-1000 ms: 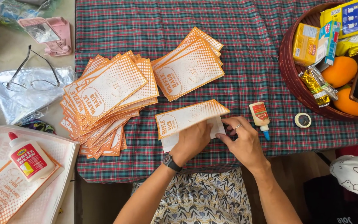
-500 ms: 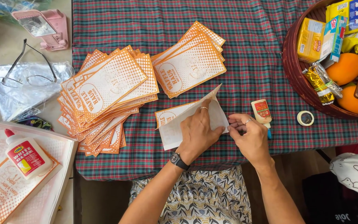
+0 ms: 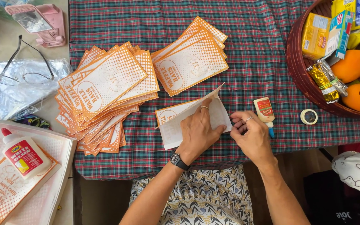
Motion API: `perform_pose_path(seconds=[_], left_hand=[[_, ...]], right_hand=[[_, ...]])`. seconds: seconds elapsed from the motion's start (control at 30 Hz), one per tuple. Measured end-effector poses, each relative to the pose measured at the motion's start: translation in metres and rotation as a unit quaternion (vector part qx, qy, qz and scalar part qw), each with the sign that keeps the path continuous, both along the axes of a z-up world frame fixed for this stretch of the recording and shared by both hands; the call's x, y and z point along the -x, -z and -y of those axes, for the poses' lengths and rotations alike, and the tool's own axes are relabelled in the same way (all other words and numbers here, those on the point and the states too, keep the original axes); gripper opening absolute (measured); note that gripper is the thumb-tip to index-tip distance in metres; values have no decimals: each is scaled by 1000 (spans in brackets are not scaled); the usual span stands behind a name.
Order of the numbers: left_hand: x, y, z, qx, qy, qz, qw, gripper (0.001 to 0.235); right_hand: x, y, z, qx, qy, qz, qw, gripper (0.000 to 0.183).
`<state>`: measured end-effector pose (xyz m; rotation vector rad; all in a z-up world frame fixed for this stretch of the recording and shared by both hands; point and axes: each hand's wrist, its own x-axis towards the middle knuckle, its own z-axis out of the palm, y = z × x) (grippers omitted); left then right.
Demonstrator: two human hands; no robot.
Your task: Manually applying glue and folding paper bags to assemble them.
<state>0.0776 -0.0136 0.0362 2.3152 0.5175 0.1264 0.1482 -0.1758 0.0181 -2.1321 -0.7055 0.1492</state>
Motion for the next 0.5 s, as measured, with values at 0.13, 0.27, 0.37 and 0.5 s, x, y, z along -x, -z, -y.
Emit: perform_pose_path(seconds=[0.13,0.27,0.37,0.5], left_hand=[[-5,3,2,-5,-16,-4,1000,90],[-10,7,3,-16,-10,-20,1000,92],[-10,-1,3,-26,-8,-30,999,91],[-12,-5,4,-33,-11,-42,999,90]], right_hand=[[-3,2,9,-19,9,-53,998,36],[4,0,12,-12,15,-18,1000,24],[6,2,13,-20,17,-12,1000,23],[6,5,13,-32,17,-11,999,22]])
